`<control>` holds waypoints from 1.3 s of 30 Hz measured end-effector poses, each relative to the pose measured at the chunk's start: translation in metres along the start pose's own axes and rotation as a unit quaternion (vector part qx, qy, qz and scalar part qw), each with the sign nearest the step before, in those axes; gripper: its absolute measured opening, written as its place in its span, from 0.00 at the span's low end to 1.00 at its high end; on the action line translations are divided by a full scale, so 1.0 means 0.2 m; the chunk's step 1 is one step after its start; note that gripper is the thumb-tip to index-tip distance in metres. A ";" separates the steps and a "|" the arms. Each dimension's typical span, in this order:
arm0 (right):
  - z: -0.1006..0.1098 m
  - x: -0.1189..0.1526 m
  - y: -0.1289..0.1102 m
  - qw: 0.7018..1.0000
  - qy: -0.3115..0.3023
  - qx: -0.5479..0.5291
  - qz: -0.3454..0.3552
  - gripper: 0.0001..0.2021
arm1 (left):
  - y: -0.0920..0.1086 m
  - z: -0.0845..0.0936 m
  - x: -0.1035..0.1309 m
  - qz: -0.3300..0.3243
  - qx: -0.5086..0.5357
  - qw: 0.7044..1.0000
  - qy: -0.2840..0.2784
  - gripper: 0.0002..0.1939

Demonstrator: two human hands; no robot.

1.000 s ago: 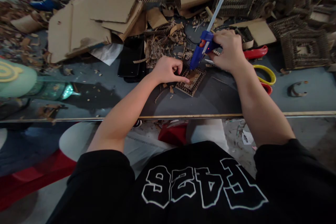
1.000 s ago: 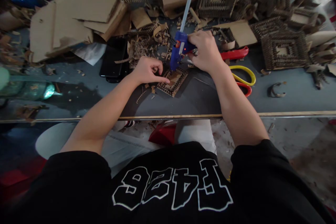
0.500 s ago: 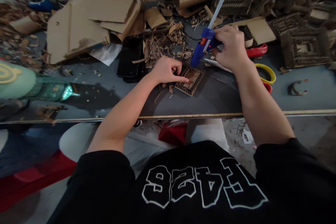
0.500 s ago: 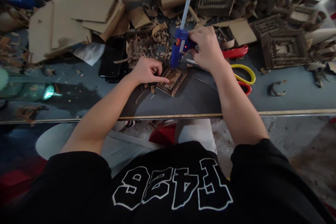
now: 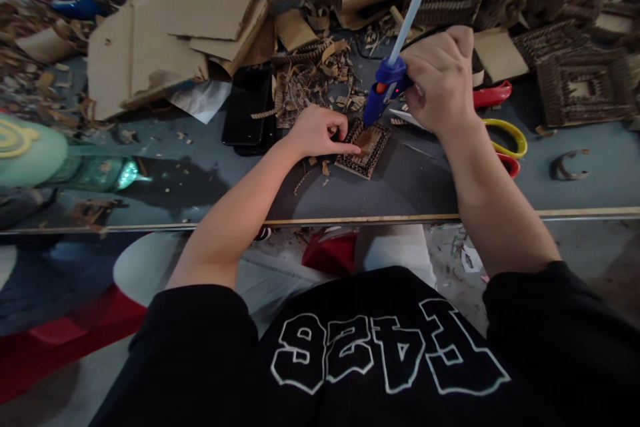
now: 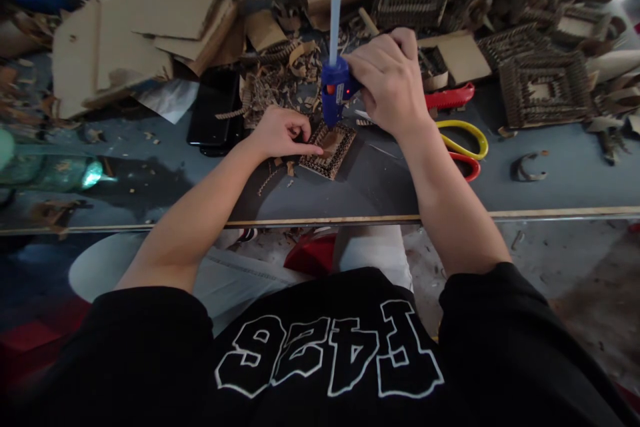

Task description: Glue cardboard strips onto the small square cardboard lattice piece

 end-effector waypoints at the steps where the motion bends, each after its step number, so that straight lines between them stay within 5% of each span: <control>1: 0.00 0.00 -0.01 1.000 -0.002 0.011 0.007 0.19 | 0.00 0.00 0.00 0.000 -0.001 1.000 -0.001 0.27; 6: 0.00 0.01 -0.03 0.997 0.011 0.069 -0.024 0.18 | 0.01 0.00 0.00 0.004 0.014 1.000 0.017 0.27; 12: -0.01 -0.01 0.01 0.955 0.106 0.059 -0.270 0.27 | 0.01 0.02 0.01 0.014 0.034 0.999 0.017 0.23; 17: -0.16 -0.01 0.20 0.930 0.108 -0.038 -0.349 0.29 | -0.03 0.03 0.02 0.030 -0.005 0.997 0.076 0.21; 21: -0.26 0.02 0.31 0.947 0.116 -0.095 -0.285 0.21 | -0.03 0.03 0.03 0.021 -0.030 0.984 0.176 0.29; 24: -0.24 0.04 0.26 0.955 0.145 -0.104 -0.236 0.20 | 0.00 0.02 0.03 0.000 -0.015 0.975 0.223 0.33; 28: -0.15 0.02 0.06 0.975 0.120 -0.092 -0.161 0.18 | 0.02 0.00 0.01 -0.001 -0.022 0.980 0.196 0.34; 32: -0.12 -0.02 -0.12 0.991 0.023 -0.103 -0.079 0.10 | 0.02 -0.01 0.00 0.017 -0.033 0.982 0.186 0.33; 39: -0.19 -0.04 -0.18 0.993 0.009 -0.115 -0.013 0.07 | 0.03 -0.02 0.01 0.017 -0.040 0.984 0.171 0.32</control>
Point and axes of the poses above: each hand's wrist, its own x-axis away from the middle knuckle, its own z-axis out of the back of the hand, y = z × x, the point moved 1 cm from there along -x, towards the middle knuckle, and after that the axes turned 15 degrees about -y, right-handed, at the moved point
